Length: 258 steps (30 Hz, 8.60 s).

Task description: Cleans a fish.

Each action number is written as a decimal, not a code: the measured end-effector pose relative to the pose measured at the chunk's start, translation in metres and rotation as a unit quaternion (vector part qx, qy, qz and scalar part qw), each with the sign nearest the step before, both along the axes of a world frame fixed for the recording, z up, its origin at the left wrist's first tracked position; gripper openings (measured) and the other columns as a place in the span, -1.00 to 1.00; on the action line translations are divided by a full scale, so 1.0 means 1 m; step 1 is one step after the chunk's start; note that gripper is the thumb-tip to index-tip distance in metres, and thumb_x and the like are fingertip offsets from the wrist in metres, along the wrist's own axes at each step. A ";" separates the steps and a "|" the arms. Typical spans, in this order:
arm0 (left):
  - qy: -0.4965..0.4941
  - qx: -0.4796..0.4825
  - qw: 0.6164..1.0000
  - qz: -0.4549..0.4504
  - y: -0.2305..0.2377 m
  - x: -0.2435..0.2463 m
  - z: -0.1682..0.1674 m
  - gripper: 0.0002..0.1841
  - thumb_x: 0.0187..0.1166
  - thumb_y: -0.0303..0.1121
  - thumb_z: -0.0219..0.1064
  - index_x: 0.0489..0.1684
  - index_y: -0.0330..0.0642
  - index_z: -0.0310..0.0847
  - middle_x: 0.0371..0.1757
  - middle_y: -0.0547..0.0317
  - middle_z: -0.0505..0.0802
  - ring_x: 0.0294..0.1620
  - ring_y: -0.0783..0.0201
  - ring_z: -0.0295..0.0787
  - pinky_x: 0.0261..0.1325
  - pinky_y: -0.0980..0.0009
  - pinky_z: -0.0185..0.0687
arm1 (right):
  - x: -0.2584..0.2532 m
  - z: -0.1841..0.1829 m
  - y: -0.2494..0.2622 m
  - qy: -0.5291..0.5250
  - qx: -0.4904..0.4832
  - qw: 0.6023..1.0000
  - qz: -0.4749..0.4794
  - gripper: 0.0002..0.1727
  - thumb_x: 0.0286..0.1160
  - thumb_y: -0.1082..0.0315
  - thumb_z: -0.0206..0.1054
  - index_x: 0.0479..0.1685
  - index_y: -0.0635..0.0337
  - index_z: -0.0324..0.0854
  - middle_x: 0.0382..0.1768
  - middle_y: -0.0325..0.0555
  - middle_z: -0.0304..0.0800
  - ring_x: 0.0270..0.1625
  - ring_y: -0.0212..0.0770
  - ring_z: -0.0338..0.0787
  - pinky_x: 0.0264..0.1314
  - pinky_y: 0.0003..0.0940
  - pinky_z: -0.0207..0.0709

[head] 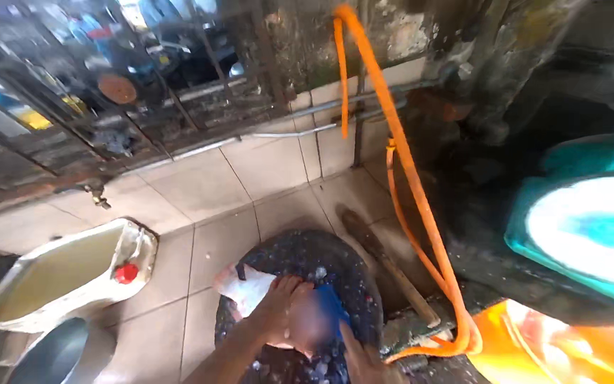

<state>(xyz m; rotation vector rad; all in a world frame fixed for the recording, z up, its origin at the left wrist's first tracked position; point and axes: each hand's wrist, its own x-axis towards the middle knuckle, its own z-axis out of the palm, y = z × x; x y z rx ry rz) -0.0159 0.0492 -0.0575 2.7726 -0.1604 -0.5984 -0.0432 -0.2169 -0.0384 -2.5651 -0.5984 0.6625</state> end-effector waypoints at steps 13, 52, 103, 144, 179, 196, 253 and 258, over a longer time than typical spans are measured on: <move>0.026 -0.016 0.997 0.075 0.008 -0.007 -0.005 0.37 -0.01 0.54 0.53 0.86 -0.15 0.03 0.76 -0.09 0.38 0.80 -0.11 0.19 0.75 -0.19 0.08 | -0.011 0.033 0.061 -0.083 -0.088 0.993 -0.008 -0.40 0.71 0.26 0.11 0.78 -0.04 0.38 -0.06 0.21 0.88 -0.26 0.23 0.90 -0.26 0.22 0.74; 0.097 -0.003 0.988 0.120 -0.001 0.008 0.000 0.35 -0.03 0.57 0.52 0.85 -0.05 0.06 0.71 -0.03 0.43 0.76 -0.08 0.23 0.66 -0.22 0.17 | 0.209 0.052 0.037 0.033 -0.137 0.943 0.303 -0.53 0.83 -0.03 0.10 0.67 -0.45 0.48 -0.17 -0.14 0.90 -0.18 -0.07 0.85 -0.04 0.14 0.68; 0.108 0.019 0.989 0.099 -0.001 0.012 0.014 0.37 -0.02 0.25 0.76 0.92 0.00 -0.09 0.70 -0.16 0.39 0.74 -0.28 0.21 0.47 -0.45 0.29 | -0.016 0.003 -0.017 -0.201 -0.028 0.977 0.070 -0.45 0.54 0.30 0.22 0.57 -0.19 0.64 -0.48 0.01 0.77 -0.66 0.04 0.73 -0.72 0.03 0.57; 0.105 -0.242 0.936 0.234 0.005 0.043 0.003 -0.45 0.63 0.08 0.36 0.52 0.03 0.61 0.47 -0.02 0.71 0.56 0.01 0.55 0.64 -0.06 0.39 | 0.142 0.012 -0.048 -0.267 0.036 0.941 0.205 -0.53 0.75 0.06 0.08 0.56 -0.23 0.62 -0.41 -0.09 0.83 -0.49 -0.01 0.83 -0.54 0.02 0.69; 0.104 -0.240 0.933 0.247 -0.016 0.047 -0.001 -0.61 0.69 0.02 0.30 0.36 0.13 0.69 0.16 0.17 0.87 0.28 0.21 0.75 0.48 -0.08 0.50 | 0.119 0.036 -0.054 -0.129 -0.165 0.972 0.105 -0.51 0.85 0.02 0.00 0.67 -0.21 0.46 -0.38 -0.01 0.85 -0.35 0.14 0.87 -0.33 0.18 0.68; 0.032 -0.212 0.933 0.290 -0.031 0.025 -0.008 -0.48 0.60 0.11 0.33 0.44 0.07 0.66 0.35 0.06 0.80 0.49 0.05 0.62 0.62 -0.24 0.31 | 0.102 0.062 -0.043 -0.014 -0.186 0.980 0.075 -0.44 0.88 0.02 -0.10 0.78 -0.12 0.31 -0.13 0.20 0.86 -0.04 0.31 0.86 -0.03 0.31 0.65; 0.014 0.002 0.993 0.120 0.008 0.034 -0.009 0.45 -0.23 0.40 0.73 0.88 -0.05 0.03 0.66 -0.24 0.44 0.67 -0.23 0.32 0.69 -0.20 0.17 | 0.065 0.063 0.020 -0.090 -0.157 0.972 0.150 -0.37 0.67 0.36 0.15 0.79 0.01 0.36 0.06 0.36 0.82 -0.21 0.30 0.90 -0.21 0.21 0.75; 0.031 0.014 0.994 0.101 0.006 0.038 -0.003 0.42 -0.13 0.36 0.73 0.88 -0.10 -0.02 0.66 -0.28 0.41 0.68 -0.25 0.30 0.69 -0.16 0.18 | 0.084 0.046 0.034 -0.235 -0.069 0.955 0.166 -0.48 0.64 0.29 0.17 0.59 -0.01 0.61 -0.21 0.13 0.89 -0.38 0.13 0.88 -0.42 0.10 0.72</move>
